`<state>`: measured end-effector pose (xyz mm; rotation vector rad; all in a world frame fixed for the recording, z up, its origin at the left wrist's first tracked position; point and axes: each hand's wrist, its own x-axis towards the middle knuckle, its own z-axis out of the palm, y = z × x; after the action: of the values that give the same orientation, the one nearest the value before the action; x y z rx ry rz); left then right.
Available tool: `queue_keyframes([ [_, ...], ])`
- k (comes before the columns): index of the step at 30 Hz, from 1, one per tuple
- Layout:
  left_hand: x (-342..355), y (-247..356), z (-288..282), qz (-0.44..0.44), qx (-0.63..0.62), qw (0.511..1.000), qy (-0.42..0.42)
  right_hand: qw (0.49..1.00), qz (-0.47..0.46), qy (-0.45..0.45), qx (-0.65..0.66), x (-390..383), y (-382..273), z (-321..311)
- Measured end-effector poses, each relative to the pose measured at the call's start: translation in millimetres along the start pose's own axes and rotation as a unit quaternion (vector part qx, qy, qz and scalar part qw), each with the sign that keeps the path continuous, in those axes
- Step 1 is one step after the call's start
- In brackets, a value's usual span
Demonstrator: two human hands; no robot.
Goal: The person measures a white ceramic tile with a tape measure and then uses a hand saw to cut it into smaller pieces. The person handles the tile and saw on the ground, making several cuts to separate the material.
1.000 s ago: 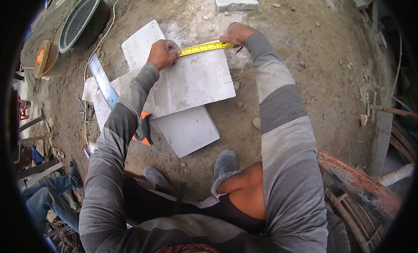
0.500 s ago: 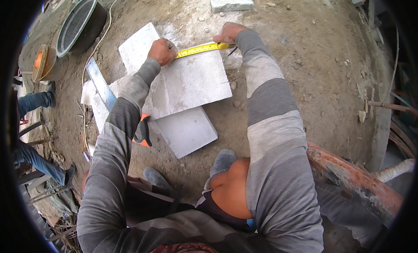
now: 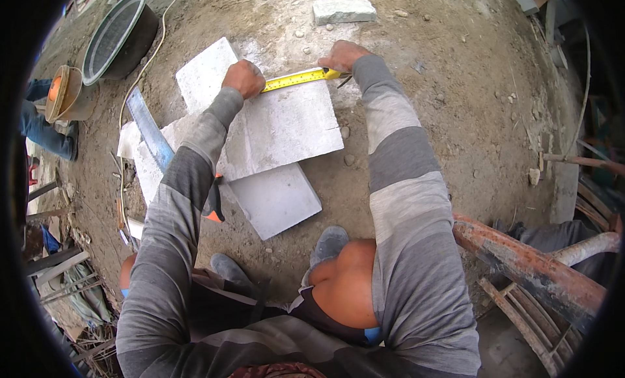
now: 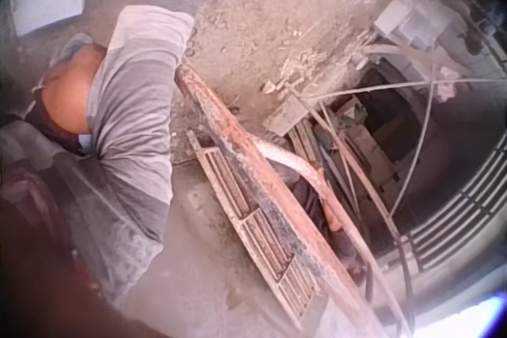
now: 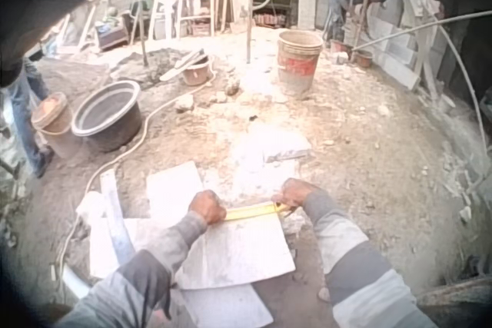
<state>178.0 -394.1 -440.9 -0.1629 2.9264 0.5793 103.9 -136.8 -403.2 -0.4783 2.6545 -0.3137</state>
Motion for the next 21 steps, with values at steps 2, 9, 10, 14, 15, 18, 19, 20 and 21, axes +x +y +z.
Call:
queue_keyframes([
  [2,-2.0,3.5,-4.9,-0.011,-0.014,1.000,-0.013,1.000,-0.016,-0.004,-0.009,0.3,1.1,0.0],
  [9,-11.9,4.7,-3.0,-0.030,0.016,0.999,0.035,1.000,-0.003,0.005,-0.003,-1.0,-5.1,1.6],
  [10,-11.3,3.5,-1.6,-0.021,0.020,0.999,0.038,1.000,-0.017,0.006,-0.010,-1.4,-6.9,0.8],
  [14,-2.2,3.6,6.5,0.021,0.029,0.998,0.048,0.999,0.011,0.040,-0.005,6.3,6.5,11.4],
  [15,-2.2,2.8,6.6,0.029,0.032,0.998,0.051,1.000,0.009,0.017,-0.004,7.2,6.7,9.1],
  [18,-6.6,2.4,7.4,0.021,0.021,0.999,0.046,1.000,0.019,-0.009,-0.005,-0.2,-5.6,1.8],
  [19,-8.7,0.9,6.3,0.015,0.025,0.999,0.043,1.000,0.025,-0.012,-0.005,-4.0,-12.7,0.0],
  [20,-9.9,2.3,7.3,0.013,0.026,0.999,0.039,0.999,0.031,-0.015,-0.004,-4.5,-12.4,-0.3],
  [21,-11.1,2.6,7.5,0.010,0.028,0.999,0.035,0.999,0.036,-0.020,-0.002,-4.6,-12.4,-0.5],
])
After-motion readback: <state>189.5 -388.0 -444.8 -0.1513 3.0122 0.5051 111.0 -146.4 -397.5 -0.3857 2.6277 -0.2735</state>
